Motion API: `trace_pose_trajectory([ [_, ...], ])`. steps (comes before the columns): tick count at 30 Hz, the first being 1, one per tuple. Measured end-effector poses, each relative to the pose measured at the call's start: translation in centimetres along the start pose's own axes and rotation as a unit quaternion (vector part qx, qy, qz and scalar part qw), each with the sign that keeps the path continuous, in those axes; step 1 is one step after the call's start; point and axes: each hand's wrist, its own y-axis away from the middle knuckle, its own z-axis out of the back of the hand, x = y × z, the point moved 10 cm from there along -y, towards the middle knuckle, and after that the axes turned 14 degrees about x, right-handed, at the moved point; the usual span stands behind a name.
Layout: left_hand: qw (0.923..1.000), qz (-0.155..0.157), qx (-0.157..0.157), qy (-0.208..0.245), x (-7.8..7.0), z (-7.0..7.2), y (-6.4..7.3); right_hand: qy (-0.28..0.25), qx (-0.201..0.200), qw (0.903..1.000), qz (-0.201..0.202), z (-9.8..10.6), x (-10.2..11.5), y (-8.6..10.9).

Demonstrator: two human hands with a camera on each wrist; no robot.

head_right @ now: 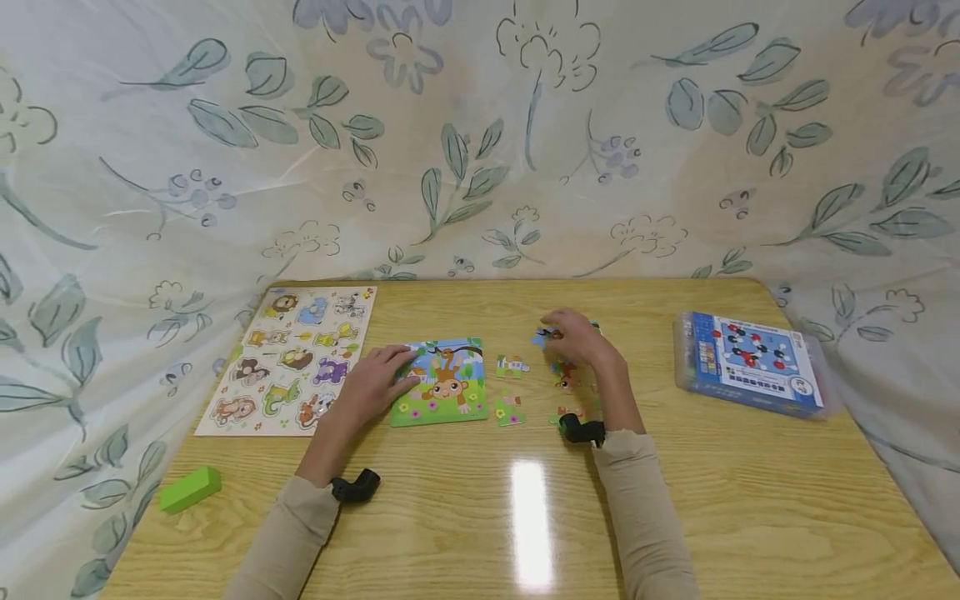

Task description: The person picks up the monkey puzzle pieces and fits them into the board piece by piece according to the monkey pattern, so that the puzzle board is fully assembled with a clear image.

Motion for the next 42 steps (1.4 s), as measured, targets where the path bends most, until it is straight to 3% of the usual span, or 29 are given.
trace_pose_trajectory([
  [8, 0.9999, -0.009, 0.006, 0.006, 0.1, -0.3, 0.2, 0.059, -0.005, 0.9982, 0.014, -0.1, 0.3, -0.2],
  [42, 0.9985, -0.019, 0.007, 0.052, 0.9, -1.1, 0.1, 0.015, 0.017, 0.9996, 0.014, -0.8, 0.2, -0.2],
])
